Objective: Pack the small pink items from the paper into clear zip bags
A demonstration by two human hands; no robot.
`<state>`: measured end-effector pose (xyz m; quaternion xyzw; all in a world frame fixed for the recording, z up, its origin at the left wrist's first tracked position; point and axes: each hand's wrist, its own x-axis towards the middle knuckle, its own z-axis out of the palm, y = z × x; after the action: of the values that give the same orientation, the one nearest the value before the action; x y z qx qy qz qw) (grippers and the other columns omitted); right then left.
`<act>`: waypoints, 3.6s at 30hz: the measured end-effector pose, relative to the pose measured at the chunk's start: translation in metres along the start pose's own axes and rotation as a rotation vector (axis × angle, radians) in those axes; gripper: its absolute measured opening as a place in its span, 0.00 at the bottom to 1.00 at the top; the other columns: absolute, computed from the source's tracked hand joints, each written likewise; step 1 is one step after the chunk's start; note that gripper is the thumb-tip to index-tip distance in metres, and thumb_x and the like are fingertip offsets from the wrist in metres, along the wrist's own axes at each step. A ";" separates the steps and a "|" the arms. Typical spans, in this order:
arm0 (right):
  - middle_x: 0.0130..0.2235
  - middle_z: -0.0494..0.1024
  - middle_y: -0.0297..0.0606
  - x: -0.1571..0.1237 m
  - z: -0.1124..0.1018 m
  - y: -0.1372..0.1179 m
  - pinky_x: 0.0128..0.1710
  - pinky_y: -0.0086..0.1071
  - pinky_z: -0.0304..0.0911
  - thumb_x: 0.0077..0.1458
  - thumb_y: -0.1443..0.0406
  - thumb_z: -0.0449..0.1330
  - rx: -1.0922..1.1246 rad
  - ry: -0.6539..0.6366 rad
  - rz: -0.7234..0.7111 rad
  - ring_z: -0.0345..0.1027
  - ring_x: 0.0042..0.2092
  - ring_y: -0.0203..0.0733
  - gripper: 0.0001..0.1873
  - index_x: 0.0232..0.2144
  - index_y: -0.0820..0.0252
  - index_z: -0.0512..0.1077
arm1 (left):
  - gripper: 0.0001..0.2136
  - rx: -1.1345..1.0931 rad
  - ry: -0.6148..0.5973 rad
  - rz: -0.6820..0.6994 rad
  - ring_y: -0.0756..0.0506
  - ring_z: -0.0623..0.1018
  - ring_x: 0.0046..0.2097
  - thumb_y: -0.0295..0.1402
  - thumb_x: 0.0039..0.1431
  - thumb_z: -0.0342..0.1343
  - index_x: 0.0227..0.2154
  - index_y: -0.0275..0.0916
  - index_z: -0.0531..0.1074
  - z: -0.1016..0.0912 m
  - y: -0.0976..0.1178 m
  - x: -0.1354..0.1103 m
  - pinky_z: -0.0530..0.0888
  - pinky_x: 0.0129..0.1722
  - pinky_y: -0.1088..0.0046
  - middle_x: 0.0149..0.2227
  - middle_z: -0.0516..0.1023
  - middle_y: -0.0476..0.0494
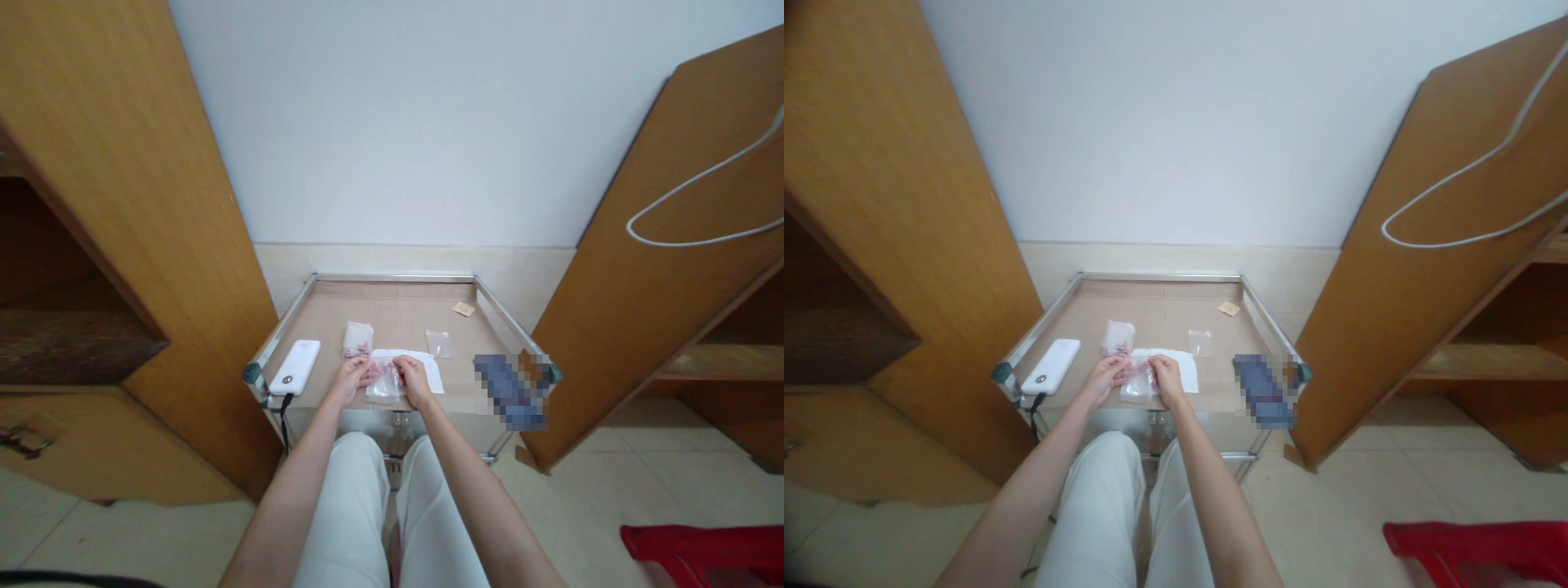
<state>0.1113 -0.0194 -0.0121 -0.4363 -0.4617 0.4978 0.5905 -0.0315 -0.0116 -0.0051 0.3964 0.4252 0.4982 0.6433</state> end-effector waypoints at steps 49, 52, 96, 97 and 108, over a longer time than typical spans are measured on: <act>0.14 0.56 0.25 -0.004 0.001 -0.003 0.17 0.24 0.42 0.40 0.63 0.51 -0.147 -0.058 -0.030 0.47 0.17 0.28 0.09 0.14 0.62 0.61 | 0.15 0.175 -0.122 -0.025 0.50 0.75 0.25 0.39 0.35 0.61 0.23 0.33 0.69 0.003 0.004 -0.005 0.71 0.28 0.76 0.22 0.75 0.45; 0.15 0.57 0.26 -0.004 0.002 -0.002 0.18 0.24 0.43 0.40 0.63 0.52 -0.150 -0.083 -0.034 0.47 0.18 0.28 0.09 0.15 0.62 0.62 | 0.15 0.180 -0.121 -0.026 0.51 0.74 0.24 0.40 0.34 0.61 0.22 0.33 0.68 0.003 0.003 -0.005 0.70 0.28 0.76 0.21 0.75 0.46; 0.22 0.72 0.34 -0.008 0.008 -0.011 0.27 0.28 0.58 0.35 0.65 0.56 -0.186 -0.095 -0.006 0.63 0.25 0.34 0.07 0.21 0.64 0.70 | 0.15 0.184 -0.150 0.044 0.52 0.72 0.22 0.40 0.32 0.62 0.21 0.34 0.68 0.004 -0.001 -0.003 0.68 0.25 0.77 0.20 0.73 0.50; 0.22 0.73 0.34 -0.007 0.008 -0.011 0.27 0.28 0.58 0.35 0.65 0.57 -0.184 -0.094 -0.006 0.63 0.26 0.35 0.07 0.20 0.64 0.70 | 0.15 0.187 -0.151 0.049 0.52 0.72 0.22 0.40 0.32 0.61 0.21 0.34 0.68 0.005 -0.001 -0.003 0.68 0.25 0.77 0.20 0.73 0.50; 0.18 0.69 0.32 -0.007 0.008 -0.008 0.21 0.25 0.53 0.35 0.63 0.58 -0.121 -0.097 0.033 0.58 0.21 0.31 0.08 0.19 0.64 0.70 | 0.15 0.251 -0.092 0.085 0.52 0.72 0.22 0.41 0.34 0.60 0.22 0.34 0.69 0.004 -0.004 -0.001 0.66 0.23 0.78 0.20 0.73 0.48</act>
<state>0.1049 -0.0268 -0.0032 -0.4539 -0.5118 0.4994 0.5316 -0.0263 -0.0137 -0.0074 0.5136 0.4371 0.4493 0.5859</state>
